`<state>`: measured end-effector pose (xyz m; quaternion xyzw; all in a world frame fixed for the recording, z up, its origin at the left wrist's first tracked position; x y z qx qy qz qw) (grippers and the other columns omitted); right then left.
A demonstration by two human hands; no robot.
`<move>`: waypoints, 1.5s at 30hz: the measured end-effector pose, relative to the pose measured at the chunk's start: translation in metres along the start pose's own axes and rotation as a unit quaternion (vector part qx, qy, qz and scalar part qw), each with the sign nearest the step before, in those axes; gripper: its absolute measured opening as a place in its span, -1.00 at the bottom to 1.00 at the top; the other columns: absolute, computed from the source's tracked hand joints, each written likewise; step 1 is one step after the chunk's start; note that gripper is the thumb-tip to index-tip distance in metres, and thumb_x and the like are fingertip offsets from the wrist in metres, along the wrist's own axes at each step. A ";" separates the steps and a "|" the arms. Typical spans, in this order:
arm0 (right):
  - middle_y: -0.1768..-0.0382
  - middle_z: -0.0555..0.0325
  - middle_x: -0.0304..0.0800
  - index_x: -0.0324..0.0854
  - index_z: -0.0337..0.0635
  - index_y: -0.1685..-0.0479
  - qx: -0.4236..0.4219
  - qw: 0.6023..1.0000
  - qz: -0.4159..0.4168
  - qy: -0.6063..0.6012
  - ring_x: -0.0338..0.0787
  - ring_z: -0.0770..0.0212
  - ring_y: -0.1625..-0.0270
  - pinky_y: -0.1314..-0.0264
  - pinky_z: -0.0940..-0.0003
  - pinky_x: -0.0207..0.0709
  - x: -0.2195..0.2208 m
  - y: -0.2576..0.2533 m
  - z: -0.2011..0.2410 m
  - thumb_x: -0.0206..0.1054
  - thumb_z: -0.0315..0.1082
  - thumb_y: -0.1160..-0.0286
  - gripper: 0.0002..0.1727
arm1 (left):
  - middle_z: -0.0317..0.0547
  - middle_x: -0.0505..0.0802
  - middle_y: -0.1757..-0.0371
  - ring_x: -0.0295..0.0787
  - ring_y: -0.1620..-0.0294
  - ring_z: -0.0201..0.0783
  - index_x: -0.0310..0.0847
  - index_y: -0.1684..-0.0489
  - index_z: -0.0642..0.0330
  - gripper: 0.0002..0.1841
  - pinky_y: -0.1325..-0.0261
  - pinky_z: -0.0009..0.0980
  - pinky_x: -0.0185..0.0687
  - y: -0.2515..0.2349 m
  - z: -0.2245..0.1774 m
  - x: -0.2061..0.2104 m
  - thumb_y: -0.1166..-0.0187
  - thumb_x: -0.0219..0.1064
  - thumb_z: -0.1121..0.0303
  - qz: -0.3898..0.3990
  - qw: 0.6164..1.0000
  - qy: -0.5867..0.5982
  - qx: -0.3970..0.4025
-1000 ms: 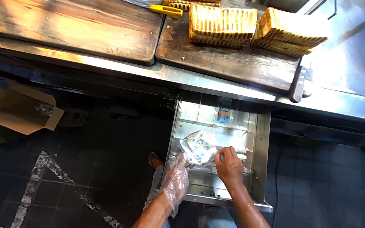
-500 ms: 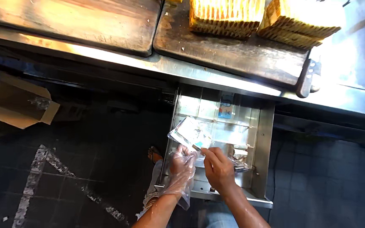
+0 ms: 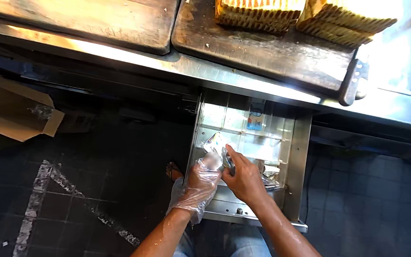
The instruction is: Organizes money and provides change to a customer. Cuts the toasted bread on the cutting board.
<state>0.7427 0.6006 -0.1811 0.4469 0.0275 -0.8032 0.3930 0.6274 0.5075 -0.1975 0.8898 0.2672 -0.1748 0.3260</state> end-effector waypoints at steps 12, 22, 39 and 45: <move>0.53 0.32 0.79 0.82 -0.18 0.17 0.025 0.972 -0.194 -0.126 0.65 0.50 0.61 0.53 0.52 0.63 -0.002 0.020 -0.009 0.42 -0.44 -0.15 -0.77 | -0.29 0.61 0.65 0.54 0.57 -0.45 0.54 0.69 0.10 -0.80 0.47 -0.47 0.45 0.004 -0.017 -0.007 -0.15 0.51 0.43 -0.097 0.991 -0.040 0.088; 0.52 0.01 0.81 0.76 -0.37 0.31 0.311 0.821 -0.027 -0.477 0.79 0.22 0.47 0.38 0.29 0.73 -0.040 0.057 -0.032 0.46 -0.57 -0.16 -0.88 | 0.09 0.83 0.39 0.84 0.29 0.08 0.74 0.37 0.25 -0.88 0.22 0.09 0.72 -0.014 -0.040 -0.002 -0.39 0.50 0.37 -0.056 0.976 -0.204 0.047; 0.06 -0.08 0.93 0.77 -0.34 0.05 -0.188 0.928 -0.276 0.167 0.95 0.14 0.19 0.18 0.31 0.83 -0.084 0.013 -0.109 0.33 -0.49 -0.46 -0.81 | 0.01 0.69 -0.51 0.72 -0.36 0.03 0.73 -0.37 0.02 -0.43 -0.30 0.03 0.69 0.051 -0.007 -0.039 -0.24 0.48 0.24 0.096 0.965 -0.238 0.046; 0.26 0.05 0.90 0.77 -0.33 0.03 -0.102 0.938 -0.321 0.087 0.84 0.31 0.38 0.32 0.43 0.76 -0.083 0.021 -0.062 0.39 -0.47 -0.39 -0.78 | 0.16 0.77 -0.40 0.77 -0.39 -0.16 0.42 -0.53 0.57 -0.31 -0.47 -0.24 0.72 0.061 -0.057 0.005 -0.64 0.33 0.09 0.162 0.952 0.245 0.088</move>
Point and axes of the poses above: each hand's wrist, its own y-axis away from the middle knuckle, its own x-axis out of the palm, z = x × y, the point moved 6 cm from there along -y, towards the middle knuckle
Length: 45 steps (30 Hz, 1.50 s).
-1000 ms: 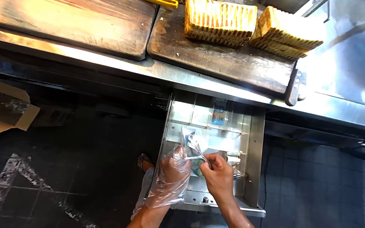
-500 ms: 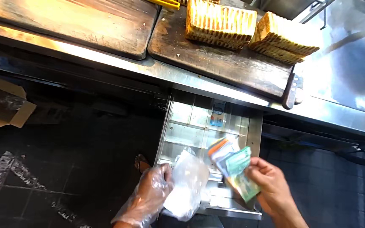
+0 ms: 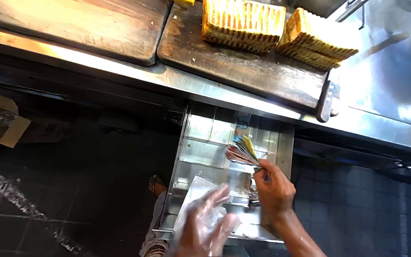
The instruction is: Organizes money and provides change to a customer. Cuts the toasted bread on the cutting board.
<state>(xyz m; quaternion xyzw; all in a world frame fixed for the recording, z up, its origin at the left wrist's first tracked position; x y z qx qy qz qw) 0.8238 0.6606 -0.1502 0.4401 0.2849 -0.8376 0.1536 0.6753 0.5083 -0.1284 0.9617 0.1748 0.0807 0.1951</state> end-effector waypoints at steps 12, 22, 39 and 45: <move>-0.17 0.22 0.77 0.75 -0.01 -0.27 0.232 0.896 0.208 -0.315 0.77 0.23 -0.24 -0.24 0.22 0.76 0.022 0.027 0.031 0.55 0.04 -0.39 -0.49 | 0.14 0.85 0.01 0.89 0.07 -0.06 0.44 -0.42 0.28 -0.63 0.02 -0.13 0.88 -0.040 0.062 0.007 -0.73 0.27 0.34 -0.213 0.875 0.343 -0.268; 0.20 -0.06 0.92 0.83 -0.30 0.10 0.467 0.733 0.255 -0.423 0.92 0.09 0.15 -0.03 0.17 0.83 0.035 0.026 -0.008 0.57 -0.44 -0.37 -0.82 | 0.13 0.83 0.01 0.88 0.06 -0.11 0.43 -0.37 0.34 -0.64 -0.03 -0.19 0.87 -0.046 0.061 0.027 -0.65 0.30 0.49 -0.161 0.902 0.286 -0.279; 0.17 -0.21 0.90 0.78 -0.40 0.02 0.541 0.667 0.178 -0.480 0.91 0.02 0.13 -0.05 0.11 0.82 0.048 0.048 -0.014 0.54 -0.61 -0.29 -0.74 | -0.01 0.88 0.13 0.88 0.10 -0.26 0.61 -0.13 0.37 -0.55 0.00 -0.36 0.84 -0.048 0.066 0.009 -0.27 0.63 0.56 -0.199 0.934 0.128 -0.267; 0.12 -0.20 0.89 0.75 -0.37 -0.04 0.561 0.657 0.159 -0.477 0.90 0.01 0.09 -0.04 0.08 0.81 0.056 0.054 -0.011 0.51 -0.60 -0.29 -0.70 | 0.03 0.85 0.04 0.87 0.06 -0.26 0.51 -0.28 0.34 -0.55 -0.01 -0.35 0.84 -0.041 0.069 0.000 -0.43 0.52 0.52 -0.224 0.927 0.126 -0.274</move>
Point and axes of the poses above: each hand's wrist, its own y-axis away from the middle knuckle, its own x-axis out of the palm, z = x × y, the point moved 6 cm from there along -y, towards the middle knuckle
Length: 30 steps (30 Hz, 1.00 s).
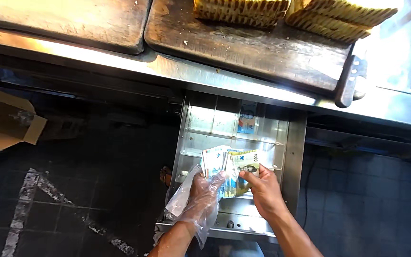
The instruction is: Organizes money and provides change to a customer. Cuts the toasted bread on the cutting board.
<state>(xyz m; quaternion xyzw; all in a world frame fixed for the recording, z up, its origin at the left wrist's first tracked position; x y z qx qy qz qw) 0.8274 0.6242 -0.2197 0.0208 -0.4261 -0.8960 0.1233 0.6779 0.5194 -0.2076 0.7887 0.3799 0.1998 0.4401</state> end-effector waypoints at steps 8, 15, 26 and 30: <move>0.15 -0.25 0.88 0.77 -0.44 0.01 0.021 0.999 -0.013 -0.036 0.90 -0.02 0.12 -0.04 0.03 0.82 0.004 0.003 -0.011 0.50 -0.61 -0.36 -0.77 | 0.00 0.86 0.15 0.86 0.13 -0.30 0.59 -0.09 0.39 -0.56 0.04 -0.40 0.82 -0.009 0.007 -0.006 -0.23 0.62 0.62 -0.034 0.999 -0.006 0.034; 0.10 -0.25 0.86 0.71 -0.44 -0.07 0.040 0.997 -0.019 -0.062 0.89 -0.02 0.09 -0.04 0.05 0.81 0.008 0.004 -0.021 0.43 -0.64 -0.40 -0.74 | 0.00 0.91 0.17 0.91 0.13 -0.24 0.65 -0.05 0.38 -0.54 0.04 -0.34 0.87 -0.015 0.009 -0.011 -0.14 0.68 0.63 -0.029 0.998 0.013 0.055; 0.11 -0.24 0.86 0.73 -0.42 -0.05 0.044 0.994 -0.047 -0.083 0.88 -0.01 0.10 -0.02 0.06 0.81 0.009 0.003 -0.027 0.44 -0.63 -0.39 -0.75 | 0.07 0.88 0.12 0.90 0.13 -0.16 0.58 -0.16 0.39 -0.51 0.07 -0.26 0.88 -0.016 0.012 -0.016 -0.21 0.62 0.64 -0.046 0.996 0.063 0.039; 0.14 -0.29 0.85 0.69 -0.47 -0.01 0.066 0.988 -0.054 -0.130 0.89 -0.04 0.13 0.01 0.02 0.82 0.009 0.005 -0.028 0.39 -0.64 -0.42 -0.79 | 0.12 0.89 0.17 0.91 0.19 -0.11 0.60 -0.10 0.42 -0.54 0.13 -0.23 0.90 -0.018 0.012 -0.017 -0.19 0.61 0.67 -0.045 0.994 0.084 0.047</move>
Point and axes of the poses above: each hand's wrist, its own y-axis away from the middle knuckle, its own x-axis out of the palm, z = x × y, the point moved 6 cm from there along -y, towards the middle knuckle
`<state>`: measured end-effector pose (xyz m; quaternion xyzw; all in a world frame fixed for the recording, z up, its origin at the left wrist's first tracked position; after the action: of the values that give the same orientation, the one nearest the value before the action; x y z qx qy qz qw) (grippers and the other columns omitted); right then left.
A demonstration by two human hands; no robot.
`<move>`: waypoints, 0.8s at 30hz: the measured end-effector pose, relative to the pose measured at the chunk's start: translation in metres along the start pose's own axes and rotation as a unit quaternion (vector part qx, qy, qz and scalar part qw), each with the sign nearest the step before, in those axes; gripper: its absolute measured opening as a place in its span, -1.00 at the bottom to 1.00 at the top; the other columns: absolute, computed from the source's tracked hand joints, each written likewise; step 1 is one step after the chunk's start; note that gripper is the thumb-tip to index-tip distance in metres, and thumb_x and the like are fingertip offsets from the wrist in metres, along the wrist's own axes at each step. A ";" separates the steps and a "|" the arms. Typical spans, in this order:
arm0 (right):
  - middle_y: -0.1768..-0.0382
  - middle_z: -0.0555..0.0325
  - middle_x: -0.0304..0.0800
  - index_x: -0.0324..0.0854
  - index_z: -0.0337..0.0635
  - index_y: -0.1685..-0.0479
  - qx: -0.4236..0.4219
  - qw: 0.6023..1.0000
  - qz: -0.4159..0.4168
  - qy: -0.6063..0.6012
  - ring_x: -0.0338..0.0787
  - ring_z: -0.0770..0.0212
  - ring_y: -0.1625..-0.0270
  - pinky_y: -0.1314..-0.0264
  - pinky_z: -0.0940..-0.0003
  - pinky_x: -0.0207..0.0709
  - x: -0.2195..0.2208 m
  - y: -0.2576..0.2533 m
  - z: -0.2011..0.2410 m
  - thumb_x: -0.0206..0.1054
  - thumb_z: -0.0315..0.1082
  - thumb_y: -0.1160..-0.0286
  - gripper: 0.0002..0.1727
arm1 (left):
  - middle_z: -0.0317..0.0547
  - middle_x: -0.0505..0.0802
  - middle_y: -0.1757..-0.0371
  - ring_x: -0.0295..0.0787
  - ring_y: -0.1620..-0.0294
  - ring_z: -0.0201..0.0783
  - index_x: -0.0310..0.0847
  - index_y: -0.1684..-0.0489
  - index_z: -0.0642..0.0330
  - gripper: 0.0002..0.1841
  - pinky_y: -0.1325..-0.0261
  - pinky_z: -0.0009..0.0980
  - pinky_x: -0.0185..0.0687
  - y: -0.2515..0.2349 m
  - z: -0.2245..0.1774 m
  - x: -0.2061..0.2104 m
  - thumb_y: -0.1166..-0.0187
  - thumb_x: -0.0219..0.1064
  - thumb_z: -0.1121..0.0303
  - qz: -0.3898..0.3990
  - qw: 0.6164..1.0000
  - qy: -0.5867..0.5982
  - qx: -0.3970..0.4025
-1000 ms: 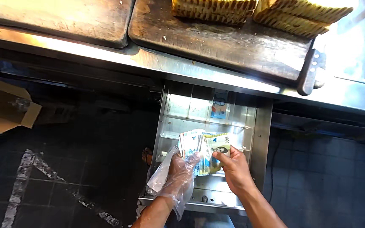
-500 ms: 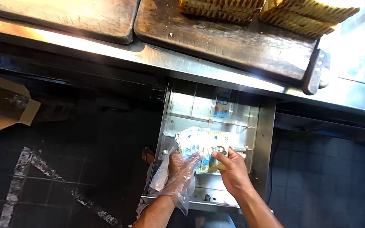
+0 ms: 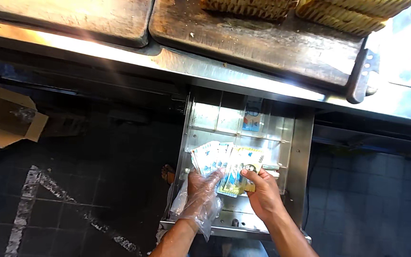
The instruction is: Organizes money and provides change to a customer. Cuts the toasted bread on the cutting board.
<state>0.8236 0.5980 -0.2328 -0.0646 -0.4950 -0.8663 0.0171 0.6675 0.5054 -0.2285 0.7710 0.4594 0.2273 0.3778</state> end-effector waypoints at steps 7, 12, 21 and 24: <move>0.16 -0.26 0.87 0.74 -0.44 0.02 -0.025 0.999 0.010 0.030 0.89 0.01 0.13 -0.01 0.07 0.81 -0.002 -0.001 0.002 0.42 -0.60 -0.44 -0.82 | -0.02 0.91 0.25 0.90 0.20 -0.28 0.65 0.04 0.41 -0.54 0.12 -0.40 0.86 0.004 -0.006 0.004 -0.04 0.67 0.71 -0.016 0.997 -0.059 0.056; 0.08 -0.28 0.85 0.68 -0.44 -0.12 -0.002 1.000 0.022 -0.001 0.88 -0.02 0.06 -0.11 0.02 0.79 -0.004 0.000 -0.002 0.38 -0.64 -0.45 -0.73 | 0.02 0.90 0.15 0.90 0.12 -0.22 0.63 -0.08 0.40 -0.47 0.05 -0.33 0.88 0.002 -0.002 0.004 -0.05 0.68 0.71 -0.010 0.998 -0.052 0.045; 0.08 -0.31 0.84 0.65 -0.45 -0.09 0.044 0.996 -0.027 -0.068 0.89 -0.06 0.09 -0.05 -0.01 0.81 -0.004 0.001 -0.007 0.33 -0.59 -0.53 -0.79 | 0.17 0.88 0.14 0.91 0.16 -0.05 0.57 -0.12 0.43 -0.52 0.09 -0.17 0.90 0.005 -0.003 0.008 -0.17 0.59 0.71 0.027 0.997 0.073 0.001; 0.07 -0.30 0.84 0.63 -0.44 -0.12 0.051 0.995 -0.026 -0.082 0.89 -0.05 0.07 -0.06 -0.01 0.80 -0.003 0.001 -0.008 0.30 -0.58 -0.55 -0.77 | 0.18 0.87 0.10 0.90 0.15 -0.06 0.49 -0.21 0.40 -0.50 0.06 -0.16 0.89 0.006 -0.003 0.007 -0.25 0.53 0.69 0.035 0.995 0.090 -0.017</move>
<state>0.8261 0.5903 -0.2362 -0.1214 -0.5400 -0.8318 -0.0428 0.6721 0.5107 -0.2221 0.7565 0.4602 0.3167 0.3399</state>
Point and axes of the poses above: each hand's wrist, its own y-axis away from the middle knuckle, its own x-axis out of the palm, z = x × y, the point moved 6 cm from there along -y, towards the middle knuckle
